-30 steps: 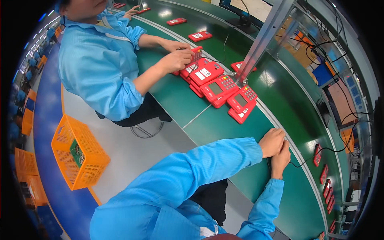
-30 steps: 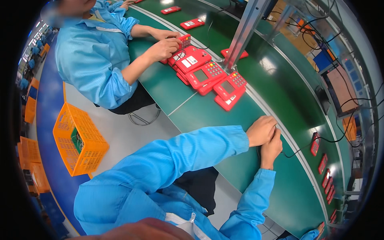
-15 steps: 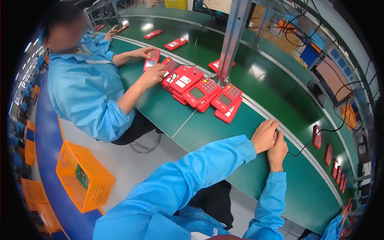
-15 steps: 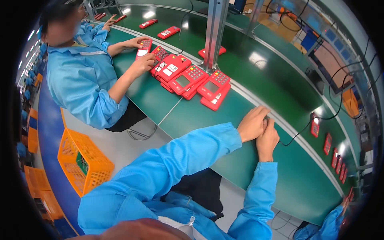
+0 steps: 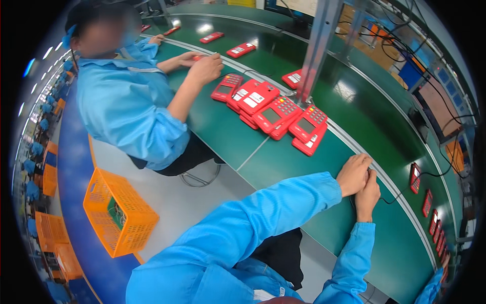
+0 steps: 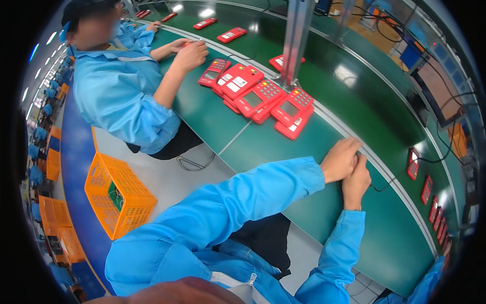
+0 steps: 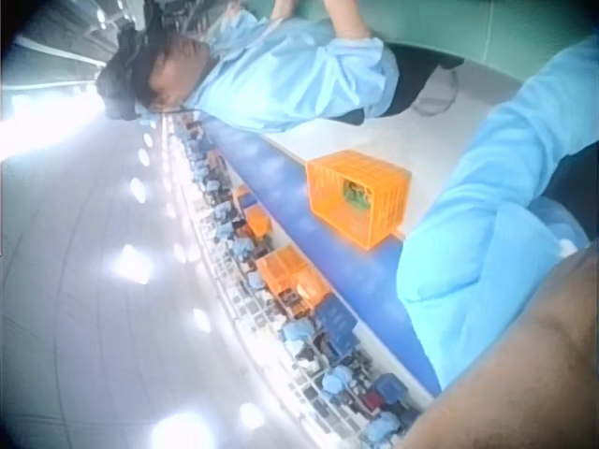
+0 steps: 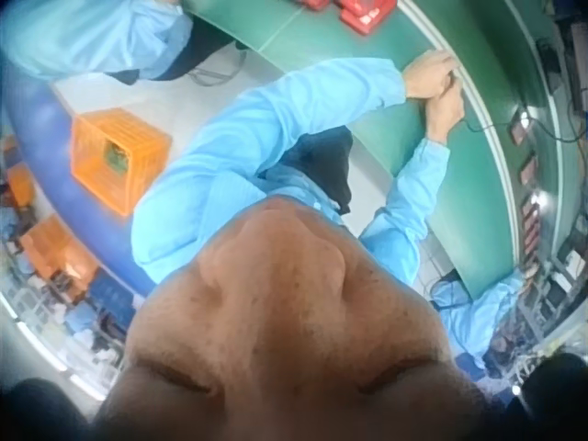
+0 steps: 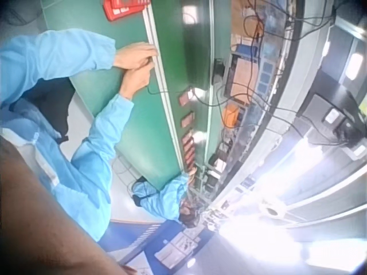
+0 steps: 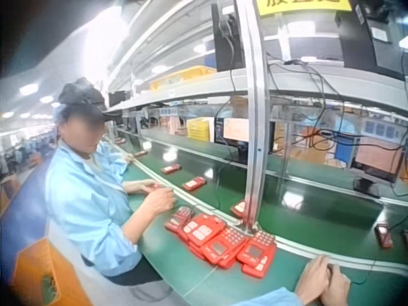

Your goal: The person tests handheld electronic devices on an assembly line by taking them from the conveyor belt, plugging a cable into each device, unplugging the cable, and placing them onto the table and belt.

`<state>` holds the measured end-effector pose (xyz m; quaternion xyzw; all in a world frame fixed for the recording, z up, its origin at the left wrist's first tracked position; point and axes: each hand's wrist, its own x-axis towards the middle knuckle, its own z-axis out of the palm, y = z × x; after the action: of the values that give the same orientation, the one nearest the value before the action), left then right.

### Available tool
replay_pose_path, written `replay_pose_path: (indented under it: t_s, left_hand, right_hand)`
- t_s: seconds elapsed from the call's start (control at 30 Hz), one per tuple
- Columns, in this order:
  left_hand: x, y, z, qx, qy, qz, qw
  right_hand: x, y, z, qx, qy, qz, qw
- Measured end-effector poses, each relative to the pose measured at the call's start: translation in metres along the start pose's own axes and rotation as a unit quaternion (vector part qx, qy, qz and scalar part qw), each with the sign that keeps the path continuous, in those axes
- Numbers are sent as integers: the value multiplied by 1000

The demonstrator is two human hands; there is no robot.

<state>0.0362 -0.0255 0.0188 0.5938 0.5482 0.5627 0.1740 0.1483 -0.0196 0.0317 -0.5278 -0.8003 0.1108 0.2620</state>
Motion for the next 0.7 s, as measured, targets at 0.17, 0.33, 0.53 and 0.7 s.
replay_pose_path:
  t_s: [0.17,0.33,0.53,0.7]
  left_hand:
    - [-5,-7,13,12,54,35,998]
    - [-9,-3,9,-2,-1,-11,1000]
    - [-16,2,5,-3,26,7,1000]
    - [2,15,-5,-54,-22,-28,998]
  right_hand:
    - [-2,6,1,-16,-5,-1,1000]
    - [-7,6,2,9,7,-11,1000]
    - [-14,3,2,-2,3,-11,1000]
    - [-5,15,-2,-64,5,9,998]
